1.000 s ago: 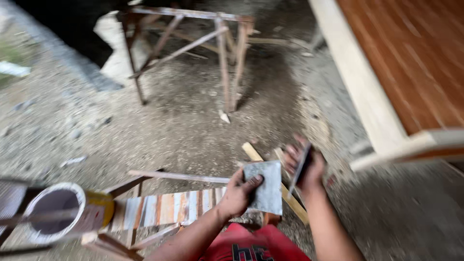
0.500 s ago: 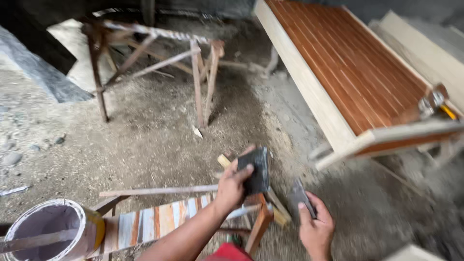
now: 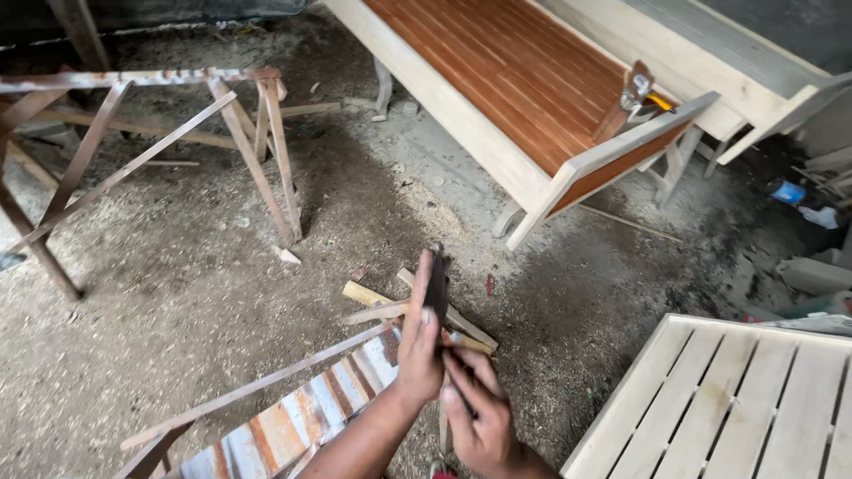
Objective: The person sands a long wooden plank resting on a makeshift sawhorse using a sanding block. They repeatedly rub the sanding block along the plank's surface, occasionally pausing to flip the block or adjust their grip.
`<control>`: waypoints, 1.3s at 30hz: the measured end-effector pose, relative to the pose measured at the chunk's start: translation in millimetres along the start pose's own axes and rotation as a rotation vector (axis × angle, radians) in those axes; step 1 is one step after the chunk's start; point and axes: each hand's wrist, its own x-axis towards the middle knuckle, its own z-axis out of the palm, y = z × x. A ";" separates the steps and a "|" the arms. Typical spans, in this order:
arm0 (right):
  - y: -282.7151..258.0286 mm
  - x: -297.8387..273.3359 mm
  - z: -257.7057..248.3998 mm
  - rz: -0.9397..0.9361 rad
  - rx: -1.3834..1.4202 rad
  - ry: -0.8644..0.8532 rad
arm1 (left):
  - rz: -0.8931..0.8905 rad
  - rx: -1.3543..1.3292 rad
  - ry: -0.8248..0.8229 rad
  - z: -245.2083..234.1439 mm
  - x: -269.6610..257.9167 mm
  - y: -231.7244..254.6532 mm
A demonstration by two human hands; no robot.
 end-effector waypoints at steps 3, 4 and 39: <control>0.9 8.2 -16.9 -0.014 0.048 0.102 | -0.016 0.041 -0.183 17.2 -21.2 -6.7; 9.9 23.6 -35.7 0.084 0.061 0.155 | -0.017 0.113 -0.192 23.4 -22.0 -13.4; 154.0 -43.8 -296.2 -0.208 -0.159 -0.217 | -0.760 -0.894 0.035 250.8 34.1 -149.6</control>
